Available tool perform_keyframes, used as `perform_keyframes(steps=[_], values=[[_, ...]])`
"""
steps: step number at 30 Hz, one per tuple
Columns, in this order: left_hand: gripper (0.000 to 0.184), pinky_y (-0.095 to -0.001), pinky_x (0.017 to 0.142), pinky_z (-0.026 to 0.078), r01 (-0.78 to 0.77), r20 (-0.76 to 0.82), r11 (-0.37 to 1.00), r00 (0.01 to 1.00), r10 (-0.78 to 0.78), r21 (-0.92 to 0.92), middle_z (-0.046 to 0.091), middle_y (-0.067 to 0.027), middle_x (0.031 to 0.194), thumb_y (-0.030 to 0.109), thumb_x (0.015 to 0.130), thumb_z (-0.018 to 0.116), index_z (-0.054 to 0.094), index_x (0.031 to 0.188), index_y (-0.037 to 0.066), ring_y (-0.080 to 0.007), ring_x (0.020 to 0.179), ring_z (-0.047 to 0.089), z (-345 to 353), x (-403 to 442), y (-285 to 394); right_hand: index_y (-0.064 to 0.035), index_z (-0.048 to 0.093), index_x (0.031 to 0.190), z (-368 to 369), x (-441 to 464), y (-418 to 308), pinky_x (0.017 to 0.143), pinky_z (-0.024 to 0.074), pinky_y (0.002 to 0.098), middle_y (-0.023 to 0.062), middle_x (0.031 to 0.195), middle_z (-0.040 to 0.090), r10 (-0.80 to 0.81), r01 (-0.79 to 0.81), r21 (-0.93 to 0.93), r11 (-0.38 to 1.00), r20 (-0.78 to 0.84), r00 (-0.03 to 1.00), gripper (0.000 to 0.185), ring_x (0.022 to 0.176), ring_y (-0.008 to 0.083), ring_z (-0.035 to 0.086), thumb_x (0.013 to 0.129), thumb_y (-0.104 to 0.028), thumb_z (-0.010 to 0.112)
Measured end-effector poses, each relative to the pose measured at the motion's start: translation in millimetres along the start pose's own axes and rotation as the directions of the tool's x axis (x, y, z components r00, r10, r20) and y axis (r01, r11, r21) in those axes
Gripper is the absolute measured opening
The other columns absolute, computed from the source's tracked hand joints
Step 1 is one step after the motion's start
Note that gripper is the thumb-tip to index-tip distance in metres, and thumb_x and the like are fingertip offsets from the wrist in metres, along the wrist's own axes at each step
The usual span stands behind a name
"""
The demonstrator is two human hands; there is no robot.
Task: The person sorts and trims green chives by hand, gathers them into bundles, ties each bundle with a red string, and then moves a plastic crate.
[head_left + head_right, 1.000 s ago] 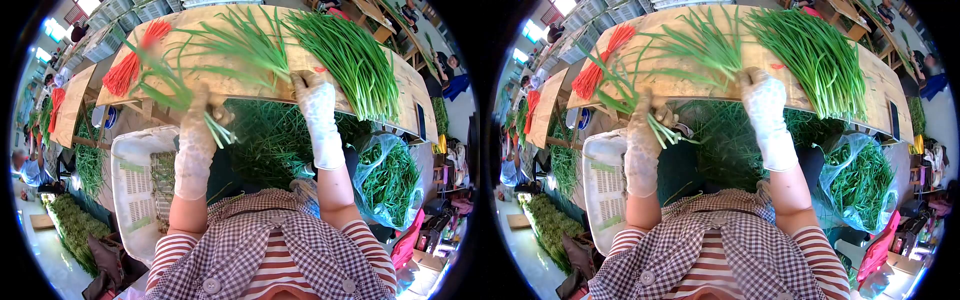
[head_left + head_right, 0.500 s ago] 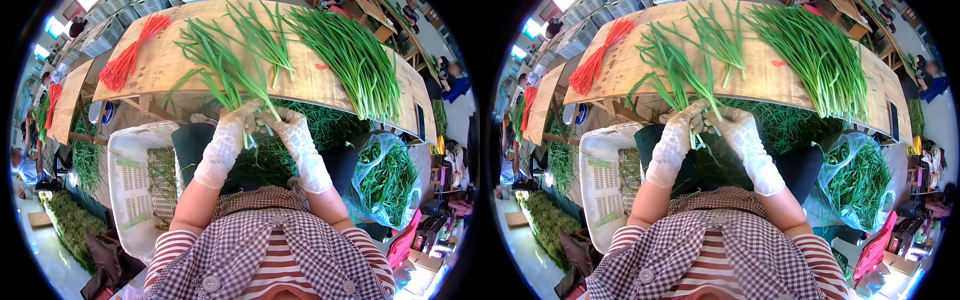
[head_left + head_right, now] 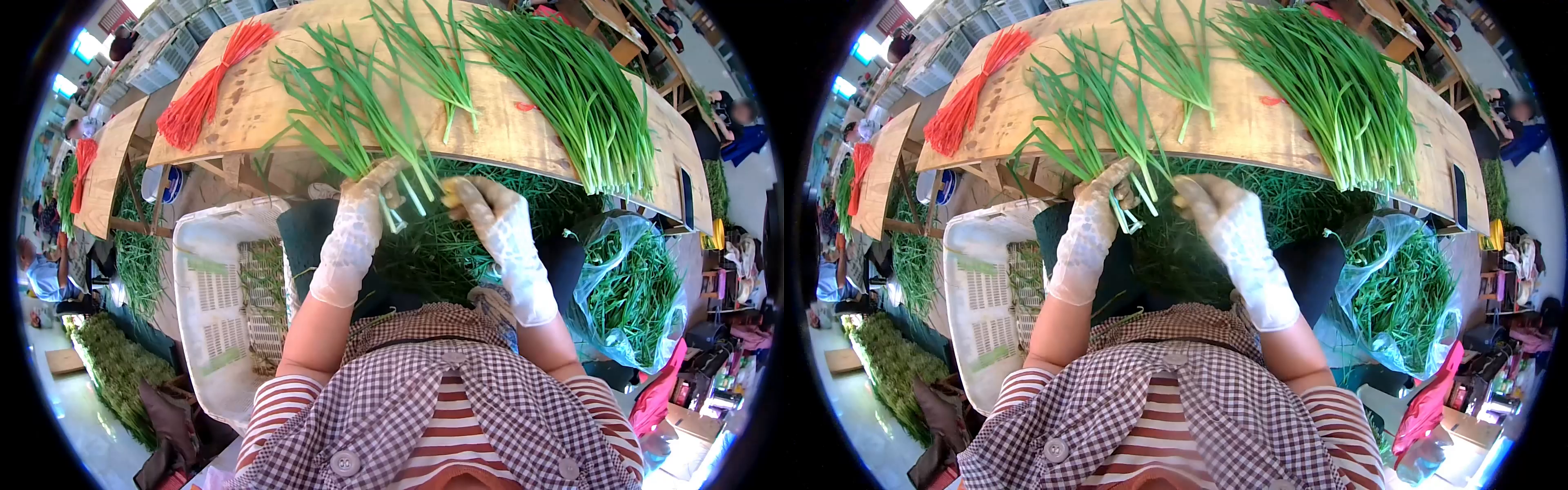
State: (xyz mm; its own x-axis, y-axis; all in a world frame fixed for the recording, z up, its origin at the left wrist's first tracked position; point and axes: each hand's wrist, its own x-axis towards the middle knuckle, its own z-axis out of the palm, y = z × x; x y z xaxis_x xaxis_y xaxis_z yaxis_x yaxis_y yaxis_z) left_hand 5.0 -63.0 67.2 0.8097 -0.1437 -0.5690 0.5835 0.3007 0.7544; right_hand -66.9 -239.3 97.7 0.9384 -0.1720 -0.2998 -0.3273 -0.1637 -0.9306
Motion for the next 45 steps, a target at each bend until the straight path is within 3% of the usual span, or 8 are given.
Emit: perform_keyframes(steps=[12,21,25,29,32,37,40,45], values=[[0.014,-0.0217,0.046,0.034,0.028,0.073,0.995,0.997,-0.021,-0.1,0.046,0.0013,0.062,0.01,0.087,0.064,0.062,0.094,-0.002,-0.008,0.049,0.042,1,-7,5,-0.0013,0.07,0.097,20,14,-3,0.076,0.0512,0.033,0.0198,0.09,0.068,0.047,-0.039,-0.115,0.993,0.069,0.997,0.032,0.083,0.0261,0.068,0.078,-0.027,0.072],[0.011,-0.0218,0.044,0.032,-0.053,-0.003,0.999,0.999,0.053,-0.012,0.044,0.0034,0.055,0.009,0.084,0.068,0.064,0.087,-0.001,-0.007,0.045,0.039,11,-15,7,0.0032,0.069,0.094,36,23,-4,0.063,0.0473,0.0219,0.0039,0.075,0.067,0.047,-0.044,0.094,0.995,-0.03,0.998,0.022,0.067,0.0062,0.057,0.085,-0.017,0.069],[0.012,-0.0227,0.044,0.033,-0.095,0.011,0.993,0.995,0.094,0.071,0.042,0.0045,0.053,0.01,0.083,0.069,0.065,0.088,0.0,-0.0065,0.044,0.038,16,-19,8,-0.0018,0.068,0.085,35,10,0,0.058,0.0513,0.0319,0.0178,0.067,0.065,-0.227,0.189,-0.201,0.961,-0.19,0.955,0.018,0.062,0.0261,0.066,0.08,-0.018,0.071],[0.013,-0.0226,0.045,0.034,-0.058,-0.114,0.998,0.992,0.058,0.004,0.039,0.0058,0.052,0.014,0.082,0.07,0.064,0.084,0.002,-0.0068,0.043,0.038,10,-10,18,-0.0059,0.069,0.085,10,-16,15,0.061,0.0524,0.0373,0.0156,0.073,0.066,-0.104,0.089,-0.341,0.936,-0.026,0.994,0.019,0.066,0.0316,0.065,0.079,-0.024,0.069],[0.019,-0.0261,0.048,0.038,-0.094,-0.007,0.995,0.995,0.095,0.028,0.039,0.0051,0.052,0.02,0.085,0.069,0.056,0.077,0.008,-0.009,0.043,0.039,-5,-3,25,-0.0098,0.072,0.087,-26,-32,43,0.071,0.0528,0.0428,0.0147,0.079,0.068,0.241,0.12,-0.771,0.625,0.337,0.91,0.027,0.074,0.033,0.066,0.081,-0.034,0.063],[0.017,-0.0246,0.047,0.036,-0.076,0.112,0.993,0.992,0.066,0.09,0.04,0.0045,0.054,0.02,0.087,0.067,0.059,0.084,0.005,-0.0086,0.044,0.04,9,-19,21,-0.0031,0.071,0.092,-10,-26,-22,0.07,0.0546,0.0356,0.019,0.087,0.068,-0.306,0.268,-0.339,0.902,-0.064,0.95,0.025,0.08,0.031,0.068,0.083,-0.026,0.068],[0.017,-0.0238,0.046,0.031,-0.092,0.13,0.989,0.989,0.077,0.118,0.043,0.0033,0.055,0.02,0.085,0.07,0.067,0.089,0.004,-0.0081,0.047,0.039,21,-21,22,-0.0039,0.071,0.091,5,-5,-17,0.067,0.0538,0.0351,0.0171,0.083,0.068,-0.11,0.119,-0.26,0.958,0.049,0.993,0.026,0.077,0.0312,0.067,0.079,-0.027,0.071],[0.019,-0.0216,0.044,0.03,-0.026,0.067,0.995,0.998,0.019,0.095,0.043,0.005,0.057,0.019,0.087,0.067,0.067,0.095,0.001,-0.0063,0.047,0.037,9,-20,21,-0.0033,0.07,0.083,13,-1,-20,0.064,0.0529,0.0356,0.0145,0.077,0.068,-0.323,0.244,-0.483,0.841,-0.087,0.942,0.025,0.072,0.03,0.066,0.074,-0.026,0.076]])
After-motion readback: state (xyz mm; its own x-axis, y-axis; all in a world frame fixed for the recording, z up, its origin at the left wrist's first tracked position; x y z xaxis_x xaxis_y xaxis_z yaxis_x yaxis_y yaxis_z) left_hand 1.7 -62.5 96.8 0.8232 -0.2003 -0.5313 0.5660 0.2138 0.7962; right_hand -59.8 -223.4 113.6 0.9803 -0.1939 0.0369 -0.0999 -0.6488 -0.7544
